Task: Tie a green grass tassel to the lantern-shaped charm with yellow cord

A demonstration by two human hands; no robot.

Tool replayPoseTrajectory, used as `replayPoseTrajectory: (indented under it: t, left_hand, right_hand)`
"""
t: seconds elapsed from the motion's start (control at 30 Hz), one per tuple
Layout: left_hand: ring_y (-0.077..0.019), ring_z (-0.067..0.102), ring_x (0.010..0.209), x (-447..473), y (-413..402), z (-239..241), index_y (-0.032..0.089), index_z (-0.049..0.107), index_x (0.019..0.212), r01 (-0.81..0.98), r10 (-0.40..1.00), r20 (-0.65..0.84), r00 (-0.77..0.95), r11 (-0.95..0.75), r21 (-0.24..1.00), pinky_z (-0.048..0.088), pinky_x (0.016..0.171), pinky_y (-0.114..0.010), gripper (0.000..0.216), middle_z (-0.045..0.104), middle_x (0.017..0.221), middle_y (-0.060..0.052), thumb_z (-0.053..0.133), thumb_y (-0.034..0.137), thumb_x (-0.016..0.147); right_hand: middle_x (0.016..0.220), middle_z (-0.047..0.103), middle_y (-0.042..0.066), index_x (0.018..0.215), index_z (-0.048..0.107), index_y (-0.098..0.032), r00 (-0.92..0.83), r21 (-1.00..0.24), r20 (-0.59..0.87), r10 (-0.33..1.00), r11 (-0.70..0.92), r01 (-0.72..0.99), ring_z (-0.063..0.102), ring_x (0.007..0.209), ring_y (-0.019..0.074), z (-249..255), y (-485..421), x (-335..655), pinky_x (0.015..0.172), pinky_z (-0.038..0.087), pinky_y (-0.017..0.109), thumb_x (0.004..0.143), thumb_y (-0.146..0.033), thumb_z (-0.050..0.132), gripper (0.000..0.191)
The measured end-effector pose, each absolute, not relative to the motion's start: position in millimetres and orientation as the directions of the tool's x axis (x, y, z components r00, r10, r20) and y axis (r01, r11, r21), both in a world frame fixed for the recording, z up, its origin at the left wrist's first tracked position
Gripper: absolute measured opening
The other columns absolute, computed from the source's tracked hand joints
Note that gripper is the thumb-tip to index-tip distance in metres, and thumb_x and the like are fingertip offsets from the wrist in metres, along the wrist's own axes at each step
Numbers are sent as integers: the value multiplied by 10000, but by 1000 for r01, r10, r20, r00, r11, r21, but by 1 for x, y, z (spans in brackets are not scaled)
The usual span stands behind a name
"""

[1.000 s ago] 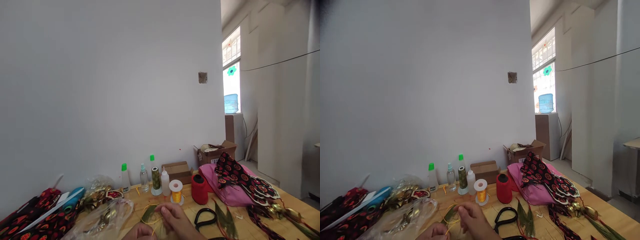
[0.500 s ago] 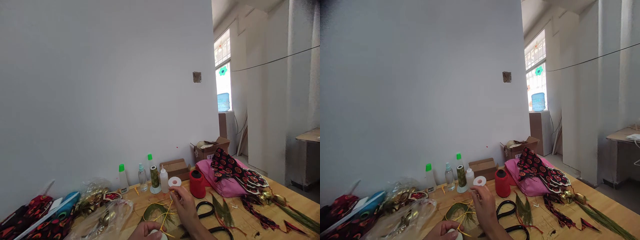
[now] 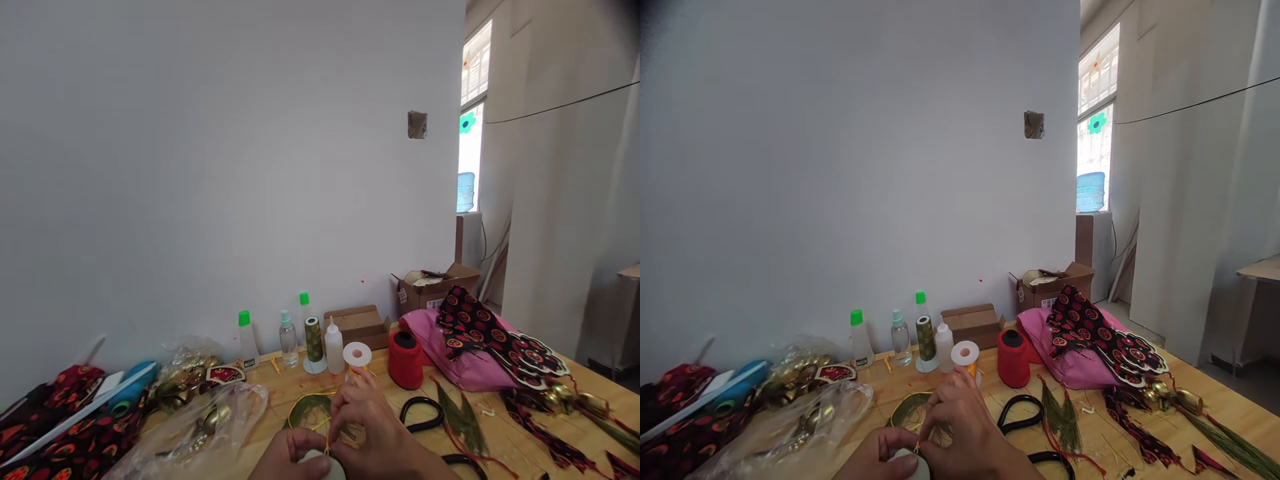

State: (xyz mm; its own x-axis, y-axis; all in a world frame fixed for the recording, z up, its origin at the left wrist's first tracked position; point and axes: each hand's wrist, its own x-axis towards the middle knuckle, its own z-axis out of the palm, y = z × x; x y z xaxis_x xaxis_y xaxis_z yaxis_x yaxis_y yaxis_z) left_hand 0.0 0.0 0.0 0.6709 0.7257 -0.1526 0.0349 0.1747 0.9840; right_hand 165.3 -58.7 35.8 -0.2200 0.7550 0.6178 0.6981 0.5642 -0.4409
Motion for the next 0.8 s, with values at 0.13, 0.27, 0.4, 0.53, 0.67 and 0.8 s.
replayPoseTrajectory:
  t: [0.13,0.27,0.4,0.53,0.67,0.8]
  left_hand:
    - [-129,566,535,1,-6,1,104,693,712,19,697,-168,697,217,976,381,510,-208,338,697,600,-52,751,313,452]
    - [-105,540,485,1,-10,4,109,701,716,72,692,-159,704,152,986,349,469,-186,326,697,582,-32,743,304,459]
    - [-129,559,551,-1,-9,0,118,702,702,123,713,-144,686,81,989,347,489,-187,300,706,626,-28,735,301,466]
    - [-136,571,566,-2,-8,-1,121,694,724,116,715,-171,678,125,985,376,512,-197,299,707,635,-21,737,271,468]
    - [-157,593,632,-1,-6,6,124,679,714,105,785,-91,613,33,994,423,591,-225,260,711,671,-28,726,258,496]
    - [-201,609,720,3,-7,13,120,674,703,135,827,15,561,-109,985,443,675,-270,205,713,748,-70,688,254,549]
  right_hand:
    - [728,569,-30,637,620,-210,-265,-439,574,775,564,700,508,766,110,34,-60,167,934,123,351,622,-161,613,51]
    - [733,573,-35,655,615,-213,-324,-424,558,764,598,680,510,773,109,31,-59,169,942,109,356,618,-154,616,70]
    - [718,570,-29,648,598,-193,-392,-396,563,728,654,645,501,735,103,26,-55,171,848,265,288,625,-159,609,42]
    - [705,569,-7,662,574,-172,-380,-389,569,729,646,657,487,712,113,26,-53,173,700,335,237,651,-122,560,53]
    - [682,562,0,673,554,-162,-294,-432,593,750,604,670,479,703,119,28,-54,171,692,337,241,664,-100,524,69]
    - [659,560,-6,655,556,-168,-249,-451,614,749,592,668,479,701,124,29,-56,167,696,333,249,644,-99,533,73]
